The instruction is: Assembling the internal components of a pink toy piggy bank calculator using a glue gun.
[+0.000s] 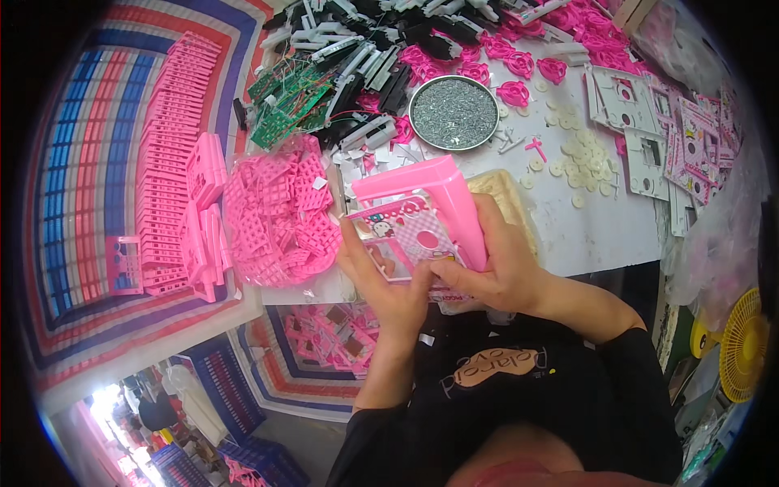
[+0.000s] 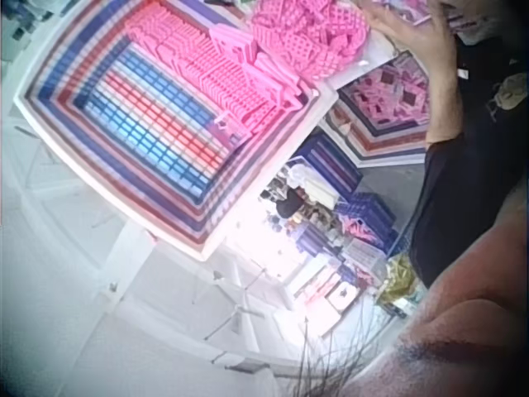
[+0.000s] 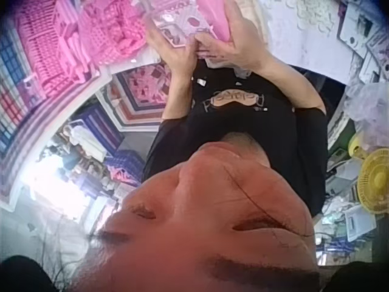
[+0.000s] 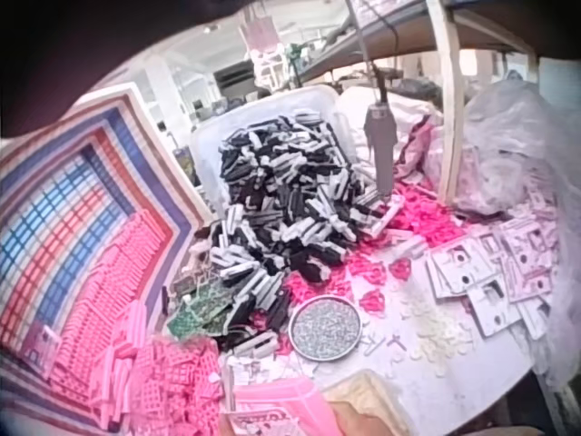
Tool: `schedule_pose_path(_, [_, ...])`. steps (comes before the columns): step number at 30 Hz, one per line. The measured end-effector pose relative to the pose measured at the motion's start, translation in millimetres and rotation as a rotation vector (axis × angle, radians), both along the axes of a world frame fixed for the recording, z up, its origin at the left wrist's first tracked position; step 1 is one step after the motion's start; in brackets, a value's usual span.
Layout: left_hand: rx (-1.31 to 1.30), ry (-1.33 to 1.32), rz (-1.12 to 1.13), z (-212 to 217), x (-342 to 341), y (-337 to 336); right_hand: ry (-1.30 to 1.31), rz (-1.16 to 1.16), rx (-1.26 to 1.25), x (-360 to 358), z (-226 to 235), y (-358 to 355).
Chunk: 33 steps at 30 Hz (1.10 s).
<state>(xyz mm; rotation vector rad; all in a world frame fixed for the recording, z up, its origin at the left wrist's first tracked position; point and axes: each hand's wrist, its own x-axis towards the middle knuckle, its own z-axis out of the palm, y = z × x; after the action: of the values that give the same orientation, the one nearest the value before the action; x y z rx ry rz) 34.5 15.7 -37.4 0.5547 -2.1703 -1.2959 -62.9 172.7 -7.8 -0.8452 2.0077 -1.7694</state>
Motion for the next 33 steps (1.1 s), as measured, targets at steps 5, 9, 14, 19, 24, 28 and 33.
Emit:
schedule_pose_path(5, [0.092, 0.032, -0.022, -1.1, -2.5, 2.0, 0.032, 0.059, 0.042, -3.2, 6.5, 3.6])
schedule_pose_path(9, [0.027, -0.049, -0.025, 5.0, 0.6, 1.9, 0.079, 0.052, 0.047, -4.9, 6.0, 5.0])
schedule_pose_path(14, [0.101, -0.031, -0.027, 8.8, 2.7, 3.5, 0.05, 0.089, 0.046, -4.1, 8.0, 4.7])
schedule_pose_path(19, [0.132, -0.094, -0.017, 14.8, 5.3, 3.2, 0.067, 0.13, 0.055, -6.1, 3.4, 7.6])
schedule_pose_path(24, [0.104, -0.171, -0.01, 24.6, 11.1, -0.6, 0.101, 0.113, 0.01, -3.6, 5.9, 5.5])
schedule_pose_path(28, [0.262, -0.098, -0.032, 13.3, 15.7, -3.2, 0.067, 0.101, 0.014, 2.3, 10.6, 2.6])
schedule_pose_path(33, [0.362, -0.047, -0.055, 3.4, 14.6, 0.9, 0.127, 0.176, 0.039, -3.0, 5.5, 4.6])
